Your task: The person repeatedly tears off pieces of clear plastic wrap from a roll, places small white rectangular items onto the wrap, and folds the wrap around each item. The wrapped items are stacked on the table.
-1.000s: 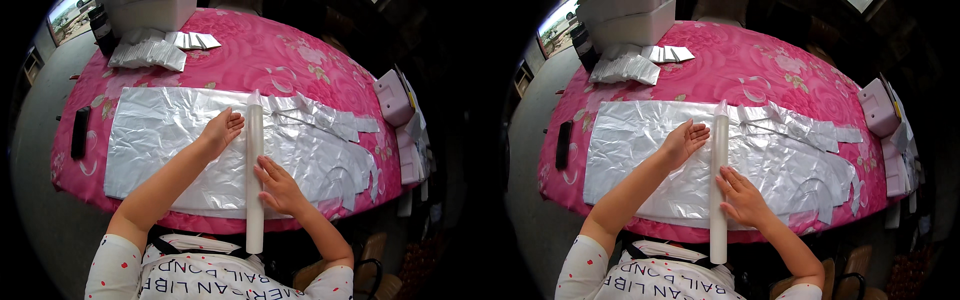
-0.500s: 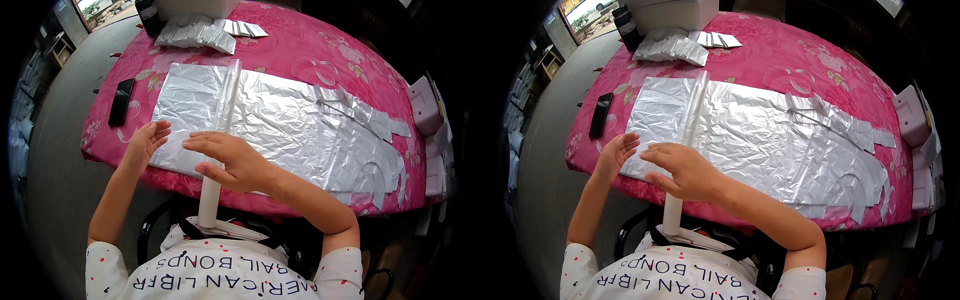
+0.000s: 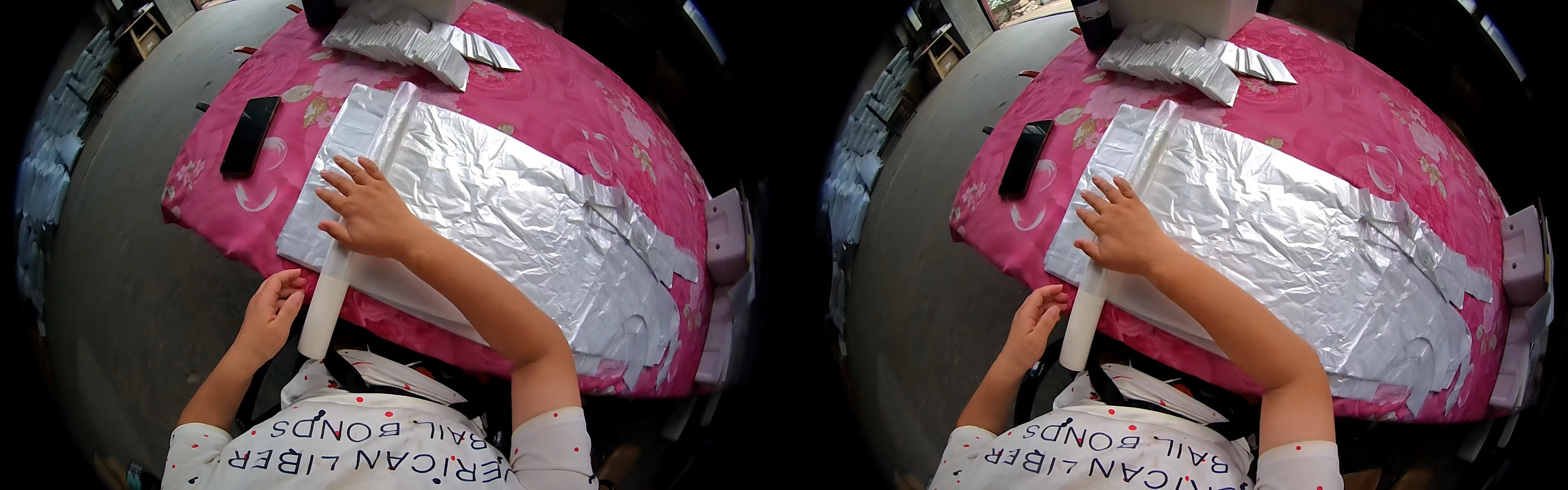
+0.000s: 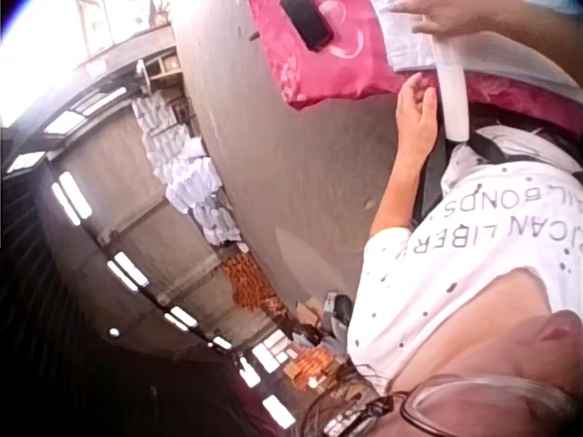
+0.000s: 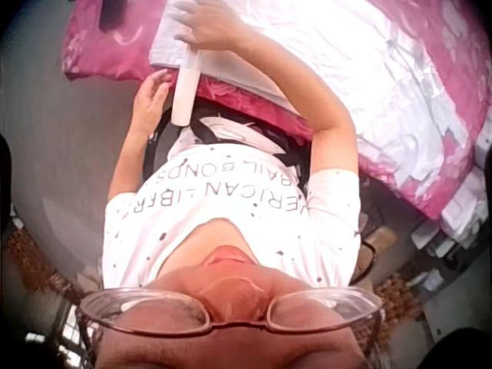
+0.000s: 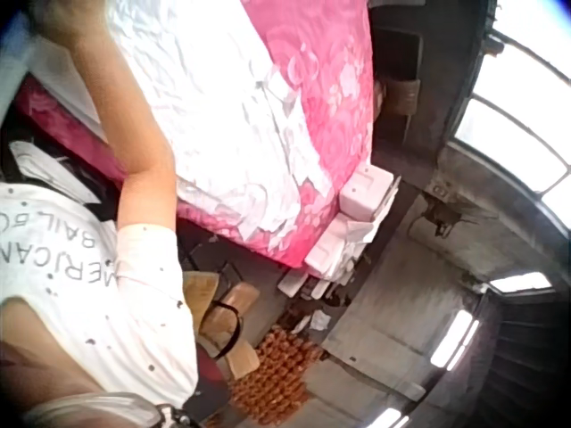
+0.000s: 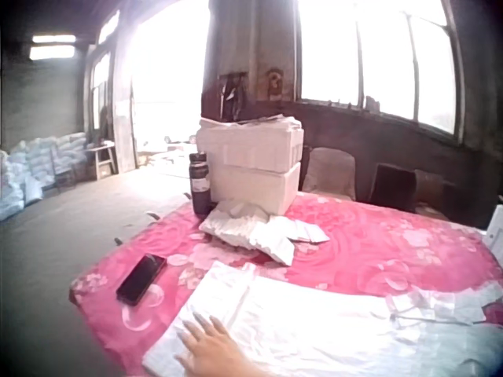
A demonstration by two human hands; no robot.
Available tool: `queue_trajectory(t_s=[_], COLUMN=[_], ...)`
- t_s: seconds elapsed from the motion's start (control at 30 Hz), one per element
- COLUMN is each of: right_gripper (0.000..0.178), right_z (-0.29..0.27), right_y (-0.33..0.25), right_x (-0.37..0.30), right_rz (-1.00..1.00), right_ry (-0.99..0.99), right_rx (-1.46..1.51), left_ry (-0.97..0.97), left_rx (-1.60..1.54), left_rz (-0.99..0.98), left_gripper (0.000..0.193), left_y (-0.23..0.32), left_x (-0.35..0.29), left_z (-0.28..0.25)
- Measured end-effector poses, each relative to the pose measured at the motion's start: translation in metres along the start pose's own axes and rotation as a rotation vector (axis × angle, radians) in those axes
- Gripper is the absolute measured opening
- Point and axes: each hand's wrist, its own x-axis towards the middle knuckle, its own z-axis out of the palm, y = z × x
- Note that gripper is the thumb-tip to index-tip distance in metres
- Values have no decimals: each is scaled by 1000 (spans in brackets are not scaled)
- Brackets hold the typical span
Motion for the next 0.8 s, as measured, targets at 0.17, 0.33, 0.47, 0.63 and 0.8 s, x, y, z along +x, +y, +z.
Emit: queue_trajectory(t_s=[0.17, 0.33, 0.47, 0.63, 0.8], right_gripper=[45, 69, 84, 70, 63], right_z=[38, 37, 7, -60, -82], right_y=[-36, -36, -19, -20, -15], right_x=[44, 39, 29, 6, -17], right_rz=[306, 496, 681, 489, 603], right_ry=[233, 485, 767, 723, 923], right_rx=[57, 122, 928, 1887, 1597], left_ry=[170, -11, -261, -841, -651], left_rx=[856, 378, -233, -802, -641], left_rz=[191, 84, -73, -176, -288], left_gripper=[56, 60, 50, 69, 66], left_y=[13, 1, 17, 45, 57], left_x=[5, 9, 2, 18, 31], left_z=[18, 3, 12, 27, 45])
